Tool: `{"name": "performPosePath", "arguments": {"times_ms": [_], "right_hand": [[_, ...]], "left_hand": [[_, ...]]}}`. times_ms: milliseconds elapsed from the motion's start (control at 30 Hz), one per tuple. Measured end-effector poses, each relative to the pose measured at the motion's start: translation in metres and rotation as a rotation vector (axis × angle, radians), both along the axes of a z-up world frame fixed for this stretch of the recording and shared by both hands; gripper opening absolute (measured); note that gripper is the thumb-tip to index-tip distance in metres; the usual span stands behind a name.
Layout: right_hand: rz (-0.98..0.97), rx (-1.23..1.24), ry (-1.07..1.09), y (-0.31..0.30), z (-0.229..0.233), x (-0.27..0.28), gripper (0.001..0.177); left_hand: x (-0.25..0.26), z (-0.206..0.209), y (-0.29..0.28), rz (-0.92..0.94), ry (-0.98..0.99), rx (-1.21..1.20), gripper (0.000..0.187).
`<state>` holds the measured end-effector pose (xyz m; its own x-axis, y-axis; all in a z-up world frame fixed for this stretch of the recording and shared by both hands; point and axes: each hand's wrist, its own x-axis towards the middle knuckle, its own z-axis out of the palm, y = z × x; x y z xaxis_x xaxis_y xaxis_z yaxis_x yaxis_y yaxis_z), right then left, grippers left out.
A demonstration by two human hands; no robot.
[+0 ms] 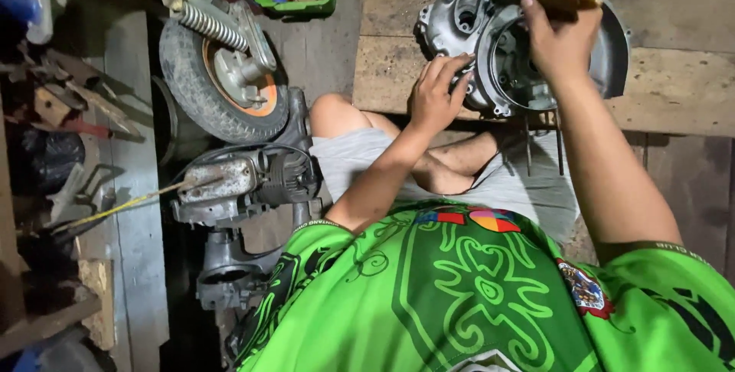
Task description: The person sits on the floor and scrubs a metallic mechanical housing with a brush. They use a red-handled tool to scrape or pry at specific areas of the part and continue scrubbing with the brush to remove residue.
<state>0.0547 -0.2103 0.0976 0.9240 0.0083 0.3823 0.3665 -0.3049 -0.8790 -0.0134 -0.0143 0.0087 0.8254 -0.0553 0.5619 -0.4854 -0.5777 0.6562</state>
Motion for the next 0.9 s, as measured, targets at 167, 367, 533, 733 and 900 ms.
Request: {"name": "performPosePath", "arguments": {"times_ms": [167,367,533,733,900], "right_hand": [[-0.291,-0.079,0.146,0.015,-0.038,0.029,0.021],[-0.240,-0.102,0.221,0.021,-0.050,0.027,0.018],[-0.196,-0.108,-0.082,0.027,-0.028,0.024,0.016],[0.176,-0.240,-0.190,0.028,-0.015,0.007,0.012],[0.108,-1.025,-0.489,0.001,-0.038,0.026,0.033]], "left_hand": [[0.000,0.006,-0.003,-0.011,-0.019,-0.032,0.020],[0.005,-0.001,0.001,0.006,-0.022,-0.006,0.021],[0.003,-0.003,0.000,-0.013,-0.021,-0.032,0.021],[0.002,-0.007,0.002,0.000,0.027,-0.008,0.026],[0.002,-0.003,0.001,0.001,0.017,-0.003,0.024]]}}
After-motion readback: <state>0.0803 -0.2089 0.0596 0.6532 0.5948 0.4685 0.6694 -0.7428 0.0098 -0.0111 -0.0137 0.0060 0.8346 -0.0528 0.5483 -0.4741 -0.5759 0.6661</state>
